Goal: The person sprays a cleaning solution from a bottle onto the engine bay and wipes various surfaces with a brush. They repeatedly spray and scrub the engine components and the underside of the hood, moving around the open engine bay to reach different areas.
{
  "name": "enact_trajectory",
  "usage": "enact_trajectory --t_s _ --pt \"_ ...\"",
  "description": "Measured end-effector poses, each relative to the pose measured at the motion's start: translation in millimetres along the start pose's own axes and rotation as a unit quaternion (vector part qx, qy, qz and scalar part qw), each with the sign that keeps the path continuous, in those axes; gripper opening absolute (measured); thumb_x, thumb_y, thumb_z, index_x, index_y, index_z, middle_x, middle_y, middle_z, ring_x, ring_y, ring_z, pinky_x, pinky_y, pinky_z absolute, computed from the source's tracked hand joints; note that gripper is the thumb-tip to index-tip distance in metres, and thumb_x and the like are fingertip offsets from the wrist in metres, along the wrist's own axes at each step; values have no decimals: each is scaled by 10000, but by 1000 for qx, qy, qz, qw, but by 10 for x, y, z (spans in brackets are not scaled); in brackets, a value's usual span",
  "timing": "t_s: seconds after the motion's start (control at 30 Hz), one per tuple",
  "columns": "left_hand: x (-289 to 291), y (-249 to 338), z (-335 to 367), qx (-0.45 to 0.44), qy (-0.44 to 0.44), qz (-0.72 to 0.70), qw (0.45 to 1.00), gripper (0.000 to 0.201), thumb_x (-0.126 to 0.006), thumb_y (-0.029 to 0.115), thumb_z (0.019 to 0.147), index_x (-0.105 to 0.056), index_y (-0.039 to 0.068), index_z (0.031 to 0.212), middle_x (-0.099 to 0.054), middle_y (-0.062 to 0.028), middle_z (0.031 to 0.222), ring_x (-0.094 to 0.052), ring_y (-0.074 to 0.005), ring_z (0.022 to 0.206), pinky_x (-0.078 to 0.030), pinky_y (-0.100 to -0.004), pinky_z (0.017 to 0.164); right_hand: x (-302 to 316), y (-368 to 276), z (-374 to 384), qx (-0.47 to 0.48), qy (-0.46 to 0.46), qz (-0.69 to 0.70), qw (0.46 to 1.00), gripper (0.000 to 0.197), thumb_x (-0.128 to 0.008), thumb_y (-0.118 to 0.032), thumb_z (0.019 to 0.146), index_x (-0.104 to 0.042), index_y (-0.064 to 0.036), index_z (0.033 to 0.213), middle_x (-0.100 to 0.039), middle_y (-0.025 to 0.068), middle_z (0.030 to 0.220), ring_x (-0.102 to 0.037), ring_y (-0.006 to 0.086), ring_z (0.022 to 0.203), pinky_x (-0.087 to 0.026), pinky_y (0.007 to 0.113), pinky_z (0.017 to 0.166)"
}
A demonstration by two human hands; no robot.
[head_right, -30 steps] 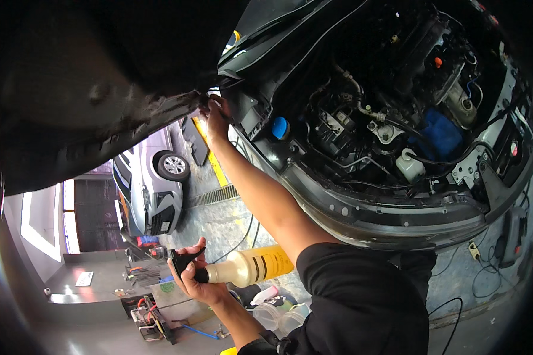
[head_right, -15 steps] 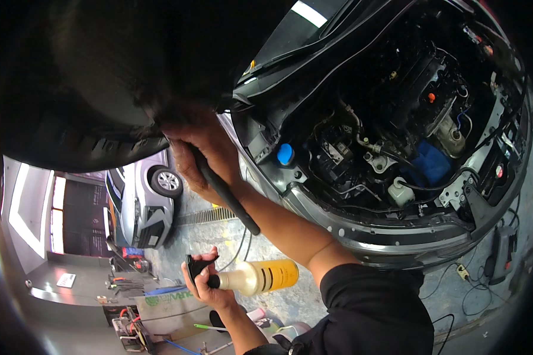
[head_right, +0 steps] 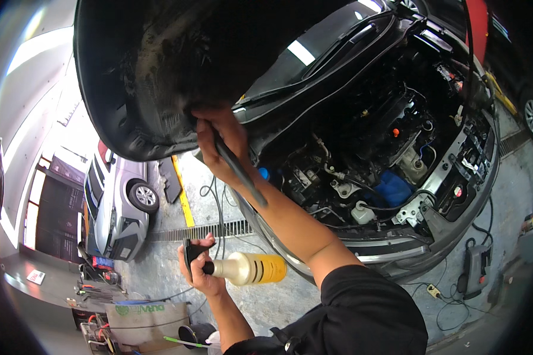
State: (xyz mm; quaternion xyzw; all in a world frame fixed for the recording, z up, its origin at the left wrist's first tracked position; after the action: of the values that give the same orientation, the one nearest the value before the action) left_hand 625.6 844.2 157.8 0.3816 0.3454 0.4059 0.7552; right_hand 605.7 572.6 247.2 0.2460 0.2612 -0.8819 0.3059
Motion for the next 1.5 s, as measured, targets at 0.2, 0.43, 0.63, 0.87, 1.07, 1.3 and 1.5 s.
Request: enact_trajectory --t_s 0.2,0.43,0.63,0.87,1.07,1.3,1.5 --pt "-10 7 -115 -5 15 -26 1000 477 -563 97 795 -583 -94 1232 -712 -268 1006 -713 -405 973 -476 -627 1116 -59 -79 92 -61 52 33 996 160 -615 28 992 -667 -24 1134 -680 125 1035 -676 210 894 -525 304 814" --pt "-64 58 -127 5 -2 57 998 427 -561 124 781 -577 -89 1151 -711 -229 943 -711 -356 945 -475 -596 1116 -171 -347 10 -80 -96 142 982 196 -625 -40 1023 -667 -9 1212 -685 101 1103 -652 129 920 -524 272 831" --pt "-97 100 -90 -11 -32 53 998 466 -554 71 806 -564 -65 1252 -684 -253 1067 -706 -396 975 -439 -655 1133 -320 -185 -60 1 -148 203 968 261 -626 -22 1035 -604 9 1293 -645 45 956 -600 36 692 -469 194 603" --pt "-120 140 -113 6 -3 47 999 411 -567 100 778 -591 -78 1147 -719 -239 966 -720 -372 965 -439 -590 1159 -42 -373 645 100 41 190 976 191 -592 -74 1053 -676 -13 1213 -653 -16 940 -575 31 784 -487 211 665" --pt "-365 94 -52 -1 -44 47 998 449 -588 123 811 -577 -103 1199 -723 -254 1001 -711 -395 1056 -473 -556 1129 -276 81 -383 -249 -112 180 945 153 -634 -152 1059 -718 -85 1168 -611 -61 865 -501 13 750 -418 211 684" --pt "-317 92 -31 -28 -94 60 993 646 -537 57 813 -486 -31 1450 -683 -240 1050 -707 -390 962 -464 -648 1114 449 -1025 1577 82 41 251 964 284 -476 -237 1109 -645 -36 1216 -678 92 1103 -650 148 898 -539 330 853" --pt "-694 182 64 -23 -121 11 992 580 -535 61 803 -500 -101 1359 -677 -230 1023 -707 -368 953 -447 -605 1141 308 -952 1354 93 -36 227 969 291 -532 -211 1083 -660 9 1223 -709 127 1060 -629 151 828 -560 353 871"
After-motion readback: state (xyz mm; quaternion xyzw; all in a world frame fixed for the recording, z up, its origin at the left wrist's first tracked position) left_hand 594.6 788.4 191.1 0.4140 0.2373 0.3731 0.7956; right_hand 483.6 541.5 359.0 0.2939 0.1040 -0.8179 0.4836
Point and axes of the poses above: each hand's wrist, its own z-axis towards the middle knuckle, its own x-axis out of the back of the hand, y = z × x, the point moved 4 cm from there along z, towards the middle knuckle
